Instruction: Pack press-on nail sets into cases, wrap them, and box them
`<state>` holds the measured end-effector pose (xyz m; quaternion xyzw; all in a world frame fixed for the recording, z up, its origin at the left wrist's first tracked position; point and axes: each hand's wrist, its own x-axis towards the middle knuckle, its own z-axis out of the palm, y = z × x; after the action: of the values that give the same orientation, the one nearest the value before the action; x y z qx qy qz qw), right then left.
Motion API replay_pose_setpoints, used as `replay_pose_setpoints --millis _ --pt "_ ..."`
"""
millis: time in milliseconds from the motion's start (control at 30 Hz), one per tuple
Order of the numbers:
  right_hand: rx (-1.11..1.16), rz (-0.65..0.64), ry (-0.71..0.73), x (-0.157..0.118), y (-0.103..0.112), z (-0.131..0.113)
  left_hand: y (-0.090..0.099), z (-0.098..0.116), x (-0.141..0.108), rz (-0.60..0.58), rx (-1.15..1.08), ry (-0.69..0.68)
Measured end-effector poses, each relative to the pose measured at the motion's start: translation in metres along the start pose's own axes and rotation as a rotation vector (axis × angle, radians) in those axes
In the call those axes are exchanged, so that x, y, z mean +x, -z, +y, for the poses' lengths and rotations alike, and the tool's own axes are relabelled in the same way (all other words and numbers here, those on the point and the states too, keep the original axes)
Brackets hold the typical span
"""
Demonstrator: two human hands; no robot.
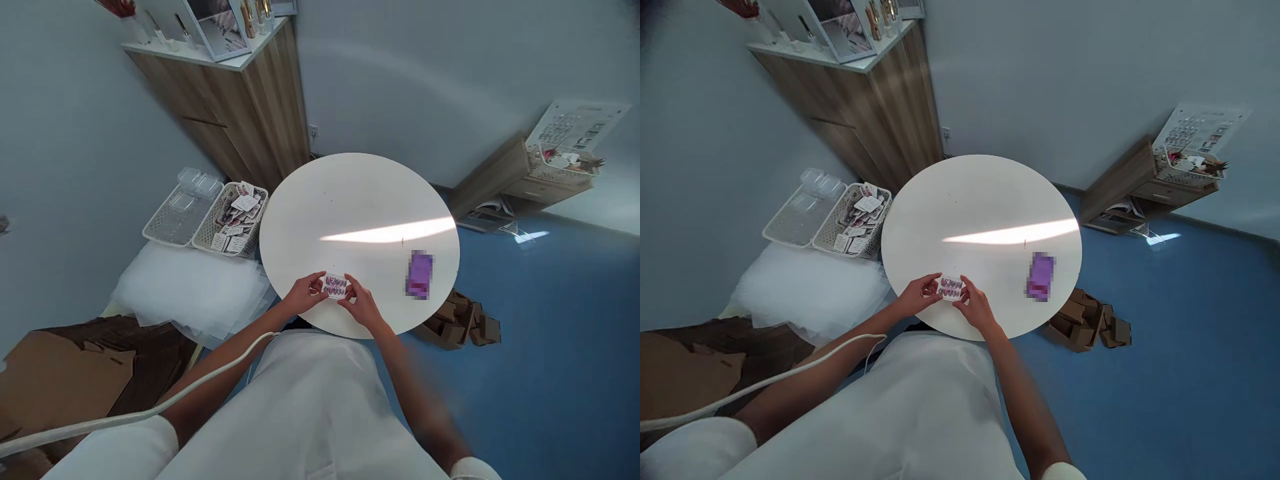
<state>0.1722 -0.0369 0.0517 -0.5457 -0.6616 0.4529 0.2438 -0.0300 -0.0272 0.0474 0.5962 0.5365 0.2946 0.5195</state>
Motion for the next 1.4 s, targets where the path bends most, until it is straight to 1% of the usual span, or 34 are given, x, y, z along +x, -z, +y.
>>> replay_pose_setpoints --millis 67,100,167,233,400,500,633,733,867,1000,1133,1200,1300,1400 --pt "0.010 0.015 -0.019 0.010 -0.009 -0.003 0.012 -0.003 0.000 -0.048 0.105 -0.047" --pt "0.005 0.026 -0.024 0.015 -0.014 -0.005 0.018 -0.006 0.002 -0.052 0.147 -0.060" --pt "-0.021 0.037 -0.026 0.027 -0.026 -0.009 0.030 -0.013 0.005 -0.037 0.214 -0.069" --pt "-0.060 0.014 -0.033 0.040 -0.039 -0.014 0.042 -0.024 0.008 -0.020 0.265 -0.060" --pt "-0.186 -0.103 -0.095 0.072 -0.079 -0.026 0.077 -0.052 0.014 -0.026 0.357 0.010" --pt "-0.243 -0.142 -0.115 0.092 -0.103 -0.032 0.096 -0.067 0.017 -0.014 0.398 0.060" --pt "-0.276 -0.181 -0.139 0.111 -0.132 -0.036 0.113 -0.086 0.020 0.016 0.444 0.114" --pt "-0.284 -0.185 -0.164 0.116 -0.149 -0.035 0.119 -0.097 0.023 0.026 0.467 0.149" --pt "-0.253 -0.140 -0.184 0.113 -0.165 -0.035 0.120 -0.104 0.023 0.051 0.478 0.166" --pt "-0.163 -0.089 -0.216 0.105 -0.169 -0.039 0.121 -0.103 0.019 0.066 0.398 0.191" --pt "0.031 -0.014 -0.350 0.098 -0.170 -0.045 0.118 -0.103 0.013 0.087 0.258 0.273" --pt "0.114 0.026 -0.393 0.097 -0.172 -0.048 0.116 -0.105 0.011 0.110 0.213 0.272" --pt "0.177 0.065 -0.396 0.099 -0.179 -0.051 0.113 -0.109 0.011 0.152 0.188 0.246" --pt "0.211 0.082 -0.396 0.108 -0.186 -0.052 0.117 -0.110 0.016 0.185 0.183 0.238"
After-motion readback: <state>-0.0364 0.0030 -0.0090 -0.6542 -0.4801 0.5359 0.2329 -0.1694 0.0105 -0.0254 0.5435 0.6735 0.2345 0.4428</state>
